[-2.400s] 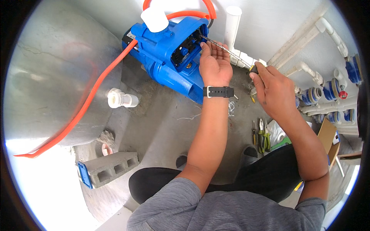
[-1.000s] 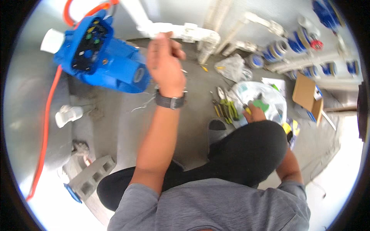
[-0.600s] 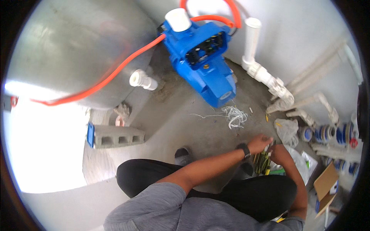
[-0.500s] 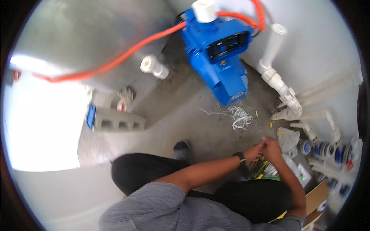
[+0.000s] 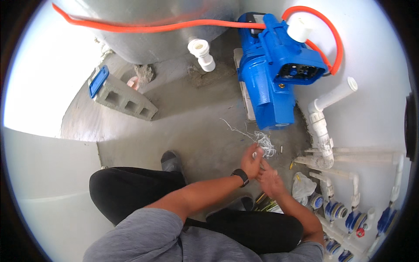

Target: The person works on a blue water pump, using pliers and a screwdriver to adjust internal components and connections. They manipulate wires and tighten parts inside the pump housing while seated on the floor.

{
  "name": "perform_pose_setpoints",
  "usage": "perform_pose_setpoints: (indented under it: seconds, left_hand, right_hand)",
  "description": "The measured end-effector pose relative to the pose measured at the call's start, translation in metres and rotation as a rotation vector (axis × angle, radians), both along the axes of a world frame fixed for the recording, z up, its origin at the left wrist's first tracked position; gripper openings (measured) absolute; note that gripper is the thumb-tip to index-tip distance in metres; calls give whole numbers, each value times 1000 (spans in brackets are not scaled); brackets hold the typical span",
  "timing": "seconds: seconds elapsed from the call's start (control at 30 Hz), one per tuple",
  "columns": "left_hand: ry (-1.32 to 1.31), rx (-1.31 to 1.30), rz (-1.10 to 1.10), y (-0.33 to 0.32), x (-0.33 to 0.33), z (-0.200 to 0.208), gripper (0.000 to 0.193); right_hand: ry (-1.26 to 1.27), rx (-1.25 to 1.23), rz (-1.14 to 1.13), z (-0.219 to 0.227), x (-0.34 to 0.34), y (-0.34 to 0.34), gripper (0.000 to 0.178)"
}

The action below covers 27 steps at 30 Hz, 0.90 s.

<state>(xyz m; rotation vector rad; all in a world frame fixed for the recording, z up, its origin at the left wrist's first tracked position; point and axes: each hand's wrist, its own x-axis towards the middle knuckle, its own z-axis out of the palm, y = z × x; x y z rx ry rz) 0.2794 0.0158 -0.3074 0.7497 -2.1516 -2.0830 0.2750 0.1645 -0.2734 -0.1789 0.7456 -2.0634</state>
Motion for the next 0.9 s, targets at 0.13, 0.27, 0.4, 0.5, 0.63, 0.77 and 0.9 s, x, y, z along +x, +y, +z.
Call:
perform_pose_setpoints:
  seconds: [0.13,0.27,0.4,0.5,0.63,0.77,0.9]
  left_hand:
    - [635,-611,-918,-47,-2,19,56]
    - [373,-802,-1526,-106,-37,43,42]
    - [445,-1083,-1574,-151,-80,124,40]
    - [649,-1393,-1420,-182,-115,212,46]
    - [845,-1419,-931,-213,-170,305,35]
    - [441,-1423,-570,-246,-216,345,28]
    - [221,-1463,-462,-266,-261,332,44]
  right_hand:
    - [148,286,53,70,-15,30,72]
    - [377,819,-92,162,-34,56,39]
    - [791,1157,-262,247,-65,60,30]
    - [1024,911,-495,293,-88,43,33]
    - [1188,1116,-580,348,-121,22,31]
    - [1332,1235,-671,380,-162,-5,29]
    - [1472,1387,-715,385,-208,-29,29]
